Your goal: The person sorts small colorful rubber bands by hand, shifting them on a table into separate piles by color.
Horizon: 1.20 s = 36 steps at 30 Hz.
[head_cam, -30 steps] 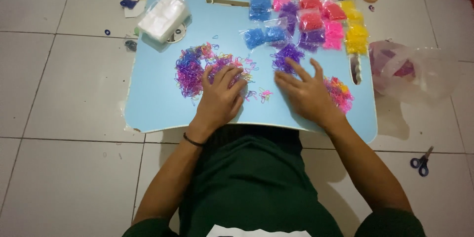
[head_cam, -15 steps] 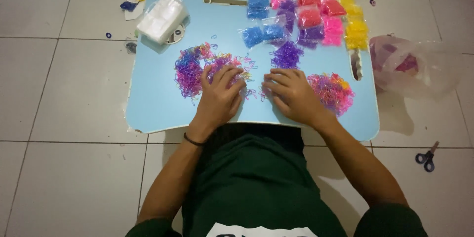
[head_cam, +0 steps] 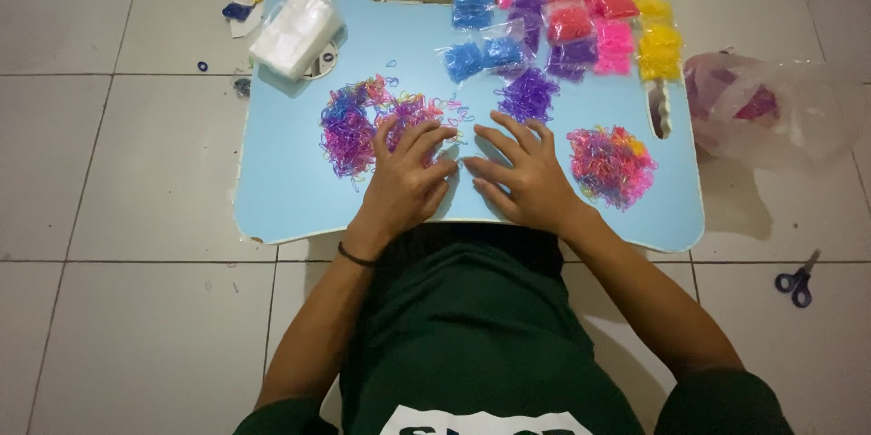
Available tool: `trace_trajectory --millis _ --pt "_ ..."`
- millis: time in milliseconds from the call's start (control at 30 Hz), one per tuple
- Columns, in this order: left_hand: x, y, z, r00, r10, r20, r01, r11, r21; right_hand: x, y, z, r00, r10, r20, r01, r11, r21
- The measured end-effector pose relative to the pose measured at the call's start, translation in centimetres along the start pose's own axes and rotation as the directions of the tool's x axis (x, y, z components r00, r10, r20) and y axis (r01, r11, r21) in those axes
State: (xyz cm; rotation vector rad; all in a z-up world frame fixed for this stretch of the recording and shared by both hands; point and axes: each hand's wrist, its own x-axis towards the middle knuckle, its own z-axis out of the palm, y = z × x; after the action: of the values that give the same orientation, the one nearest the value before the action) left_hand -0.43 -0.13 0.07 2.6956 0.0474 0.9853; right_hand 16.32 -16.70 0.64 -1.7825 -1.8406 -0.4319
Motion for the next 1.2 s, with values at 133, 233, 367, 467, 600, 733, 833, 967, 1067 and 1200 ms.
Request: trace_trajectory --millis 133,233,367,467,600,733,833,967,1067,1200 --pt "-0.20 -0.28 0.13 0.999 -0.031 0.013 0.031 0.999 0.015 0.07 -0.05 -0.21 0.994 0.103 0.025 -0.104 0.993 0.055" --pt "-0.23 -0.36 0.25 0.999 -0.041 0.024 0.041 0.999 0.027 0.02 0.18 -0.19 0.993 0.114 0.017 -0.115 0.990 0.083" --pt "-0.18 -0.41 0.18 0.999 -0.038 0.008 0.037 0.998 0.050 -0.29 0.51 0.20 0.988 0.153 0.032 -0.156 0.983 0.093" --pt "-0.16 -0.46 0.32 0.999 -0.047 0.007 0.047 0.998 0.045 -0.21 0.45 0.12 0.987 0.158 0.034 -0.160 0.984 0.077" --pt "-0.28 -0.54 0.57 0.998 -0.070 0.006 0.070 0.997 0.035 -0.07 0.27 0.02 0.984 0.171 0.041 -0.172 0.984 0.045" --pt "-0.45 -0.57 0.64 0.996 -0.091 0.007 0.091 0.996 0.025 -0.05 0.01 0.02 0.982 0.185 0.045 -0.185 0.983 0.013" --pt "-0.37 -0.42 0.36 0.995 -0.101 0.025 0.100 0.994 0.040 -0.11 -0.19 0.00 0.980 0.185 0.080 -0.185 0.983 -0.007" --pt "-0.33 -0.32 0.21 0.993 -0.115 0.033 0.114 0.993 0.014 0.03 -0.11 0.16 0.980 0.185 0.066 -0.186 0.983 -0.001" --pt "-0.33 -0.37 0.24 0.995 -0.096 0.038 0.096 0.995 0.006 0.35 -0.43 -0.15 0.996 0.028 0.090 -0.029 1.000 0.007" --pt "-0.46 -0.40 0.32 0.994 -0.102 0.035 0.102 0.995 0.015 0.29 -0.31 -0.12 0.996 0.010 0.088 -0.012 0.999 0.030"
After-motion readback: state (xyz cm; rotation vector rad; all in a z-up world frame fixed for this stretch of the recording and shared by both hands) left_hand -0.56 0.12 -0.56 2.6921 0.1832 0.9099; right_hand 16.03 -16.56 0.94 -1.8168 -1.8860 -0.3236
